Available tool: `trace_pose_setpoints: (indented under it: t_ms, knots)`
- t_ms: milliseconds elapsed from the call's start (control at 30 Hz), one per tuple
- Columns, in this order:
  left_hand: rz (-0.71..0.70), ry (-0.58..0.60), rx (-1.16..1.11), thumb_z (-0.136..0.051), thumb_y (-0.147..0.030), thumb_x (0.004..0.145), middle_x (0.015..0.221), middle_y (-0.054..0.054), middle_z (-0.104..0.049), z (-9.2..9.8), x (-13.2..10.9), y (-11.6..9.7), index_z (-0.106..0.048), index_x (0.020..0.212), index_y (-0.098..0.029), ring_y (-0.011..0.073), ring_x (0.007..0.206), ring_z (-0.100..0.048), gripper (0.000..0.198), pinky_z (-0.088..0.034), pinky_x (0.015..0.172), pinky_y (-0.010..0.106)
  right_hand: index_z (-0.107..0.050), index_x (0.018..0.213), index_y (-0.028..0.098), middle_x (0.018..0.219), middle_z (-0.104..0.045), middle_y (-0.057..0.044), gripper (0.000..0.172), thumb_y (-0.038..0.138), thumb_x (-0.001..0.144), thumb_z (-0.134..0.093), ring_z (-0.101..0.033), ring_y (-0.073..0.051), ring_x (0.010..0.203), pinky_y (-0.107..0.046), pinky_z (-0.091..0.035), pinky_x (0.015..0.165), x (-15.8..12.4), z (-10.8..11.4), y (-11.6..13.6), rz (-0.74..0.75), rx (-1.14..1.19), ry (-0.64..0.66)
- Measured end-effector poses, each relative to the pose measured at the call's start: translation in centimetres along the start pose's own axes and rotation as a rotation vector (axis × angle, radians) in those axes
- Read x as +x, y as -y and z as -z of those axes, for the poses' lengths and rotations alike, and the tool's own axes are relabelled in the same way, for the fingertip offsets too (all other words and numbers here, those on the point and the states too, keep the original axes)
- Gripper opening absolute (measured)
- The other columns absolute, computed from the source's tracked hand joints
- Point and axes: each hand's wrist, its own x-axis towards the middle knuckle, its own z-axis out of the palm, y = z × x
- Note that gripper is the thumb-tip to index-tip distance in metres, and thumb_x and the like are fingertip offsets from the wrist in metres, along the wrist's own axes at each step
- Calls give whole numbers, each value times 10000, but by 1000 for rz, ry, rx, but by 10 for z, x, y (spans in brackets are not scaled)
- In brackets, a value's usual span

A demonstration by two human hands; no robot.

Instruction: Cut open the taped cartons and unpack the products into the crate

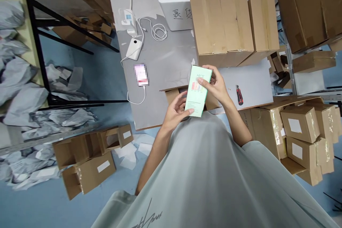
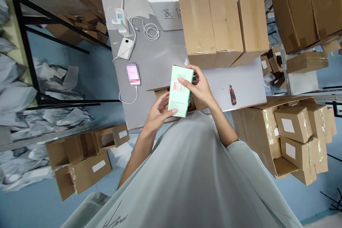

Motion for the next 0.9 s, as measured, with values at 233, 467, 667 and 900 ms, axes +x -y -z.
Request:
trace_pose_setpoints:
  t_ms: [233,467,667,900]
  knots:
    - [178,99,-256,-1059,-547,725,1346,144,-855,16,-10,5,-758,1458,-245,396,1206,-837,848,-703,944,468,-451,1728,431,1559,-730,-99,981,961,939,-698,-737,-349,1383,-587,-682,1146,-6,5,2,-11,128,173]
    - [136,110,-244,-1033,-497,795,1524,136,-769,7,-8,-3,-636,1637,-327,360,1351,-780,947,-688,1035,440,-546,1638,412,1499,-753,-86,974,911,858,-848,-714,-377,1421,-601,-671,1171,1,1,-2,-4,61,79]
    - [28,-6,-7,-1102,-395,748,1524,126,-751,-3,-1,-7,-604,1626,-316,335,1441,-704,1013,-624,1160,450,-551,1572,383,1381,-789,-103,970,948,834,-829,-765,-355,1285,-566,-678,1111,1,1,-13,-7,7,-22]
    - [30,-3,-15,-1099,-388,749,1512,134,-764,-4,0,-2,-637,1589,-295,347,1436,-707,962,-635,1149,463,-566,1582,382,1399,-792,-105,987,936,820,-859,-784,-353,1261,-556,-695,1095,-3,0,-11,-38,17,-27]
